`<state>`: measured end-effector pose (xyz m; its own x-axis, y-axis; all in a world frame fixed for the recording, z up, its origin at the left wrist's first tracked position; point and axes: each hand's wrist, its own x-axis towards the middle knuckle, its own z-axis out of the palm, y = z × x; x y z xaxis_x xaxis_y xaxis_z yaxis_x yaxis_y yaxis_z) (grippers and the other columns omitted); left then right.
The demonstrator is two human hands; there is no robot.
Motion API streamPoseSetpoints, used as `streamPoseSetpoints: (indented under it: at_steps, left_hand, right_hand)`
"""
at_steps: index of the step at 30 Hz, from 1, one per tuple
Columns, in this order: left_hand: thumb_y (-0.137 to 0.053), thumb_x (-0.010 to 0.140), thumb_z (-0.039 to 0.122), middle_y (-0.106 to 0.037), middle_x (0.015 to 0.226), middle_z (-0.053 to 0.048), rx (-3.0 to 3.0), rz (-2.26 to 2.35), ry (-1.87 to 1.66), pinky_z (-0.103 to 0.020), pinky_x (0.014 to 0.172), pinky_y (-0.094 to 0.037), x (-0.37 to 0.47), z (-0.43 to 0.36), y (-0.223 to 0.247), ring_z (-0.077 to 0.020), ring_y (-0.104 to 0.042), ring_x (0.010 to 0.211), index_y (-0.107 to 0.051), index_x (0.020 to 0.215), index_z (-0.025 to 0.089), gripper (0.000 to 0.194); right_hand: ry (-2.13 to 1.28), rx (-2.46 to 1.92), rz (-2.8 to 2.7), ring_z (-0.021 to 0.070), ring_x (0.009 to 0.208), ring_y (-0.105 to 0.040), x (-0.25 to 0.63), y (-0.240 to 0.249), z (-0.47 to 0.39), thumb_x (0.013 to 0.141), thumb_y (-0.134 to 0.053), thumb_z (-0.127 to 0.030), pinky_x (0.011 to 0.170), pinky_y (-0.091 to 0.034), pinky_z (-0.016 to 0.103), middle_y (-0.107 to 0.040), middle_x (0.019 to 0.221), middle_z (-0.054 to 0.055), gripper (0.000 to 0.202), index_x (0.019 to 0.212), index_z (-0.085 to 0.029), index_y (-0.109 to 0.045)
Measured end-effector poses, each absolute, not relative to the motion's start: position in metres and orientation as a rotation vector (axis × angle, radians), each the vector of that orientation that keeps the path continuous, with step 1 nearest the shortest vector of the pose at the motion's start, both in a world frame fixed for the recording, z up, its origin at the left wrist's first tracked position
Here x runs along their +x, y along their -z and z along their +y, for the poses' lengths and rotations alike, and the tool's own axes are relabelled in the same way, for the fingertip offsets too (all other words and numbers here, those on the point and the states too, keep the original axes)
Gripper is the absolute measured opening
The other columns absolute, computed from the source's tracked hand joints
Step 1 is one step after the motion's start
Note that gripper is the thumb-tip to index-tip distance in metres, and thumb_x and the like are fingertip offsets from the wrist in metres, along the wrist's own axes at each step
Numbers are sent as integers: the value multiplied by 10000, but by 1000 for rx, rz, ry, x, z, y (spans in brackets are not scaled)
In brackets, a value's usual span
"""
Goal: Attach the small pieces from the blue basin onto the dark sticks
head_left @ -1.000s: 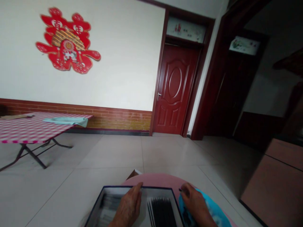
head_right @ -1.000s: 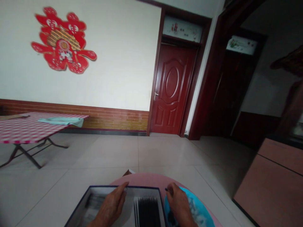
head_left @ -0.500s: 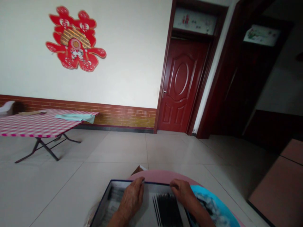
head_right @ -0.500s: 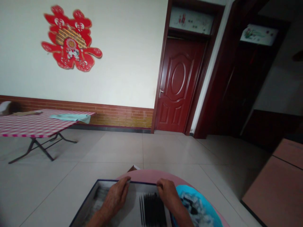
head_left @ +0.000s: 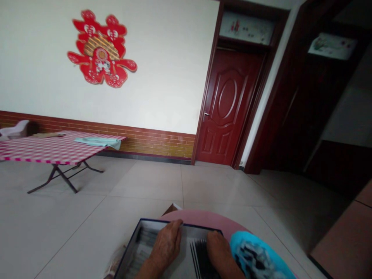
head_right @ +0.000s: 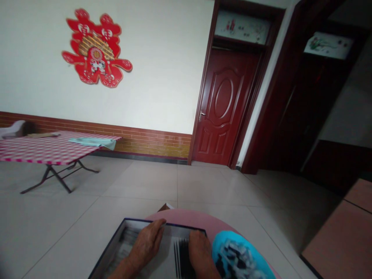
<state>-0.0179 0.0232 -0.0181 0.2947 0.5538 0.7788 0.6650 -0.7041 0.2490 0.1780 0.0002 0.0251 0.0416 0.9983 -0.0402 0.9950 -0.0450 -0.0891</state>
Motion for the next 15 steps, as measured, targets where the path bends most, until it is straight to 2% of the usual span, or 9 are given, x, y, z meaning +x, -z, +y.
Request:
streamPoseSetpoints:
  at_steps: [3, 6, 11, 15]
  left_hand:
    - [-347, 892, 177, -652, 948, -92, -2442, -1171, 1398, -313, 758, -536, -16, 21, 15, -189, -633, 876, -441, 1144, 178, 269]
    - [-351, 890, 177, -649, 944, -83, -2464, -1189, 1409, -302, 745, -535, -15, 19, 10, -182, -632, 856, -453, 1129, 188, 260]
    - [-350, 888, 180, -630, 846, -54, -2451, -1202, 1380, -276, 697, -522, -14, 15, 2, -167, -620, 777, -491, 1089, 203, 247]
    - [-366, 876, 179, -609, 830, -52, -2429, -1202, 1320, -301, 702, -506, -15, 13, -1, -180, -596, 776, -519, 1072, 208, 250]
  right_hand:
    - [-79, -2259, -2126, 258, 874, -655, 180, -25, 1, 784, -324, -1, 707, -468, 312, -688, 899, 206, 369, 838, -84, -680]
    - [-12, -2224, -2110, 247, 870, -649, 180, -33, 0, 783, -362, -41, 700, -459, 299, -685, 902, 190, 315, 879, -101, -656]
    - [-79, -1738, -2117, 187, 757, -636, 162, -50, -2, 791, -447, -180, 663, -437, 248, -681, 781, 59, 156, 789, -192, -603]
    - [-150, -1501, -2025, 163, 768, -629, 149, -41, -2, 811, -429, -198, 701, -441, 233, -674, 826, 41, 165, 829, -206, -593]
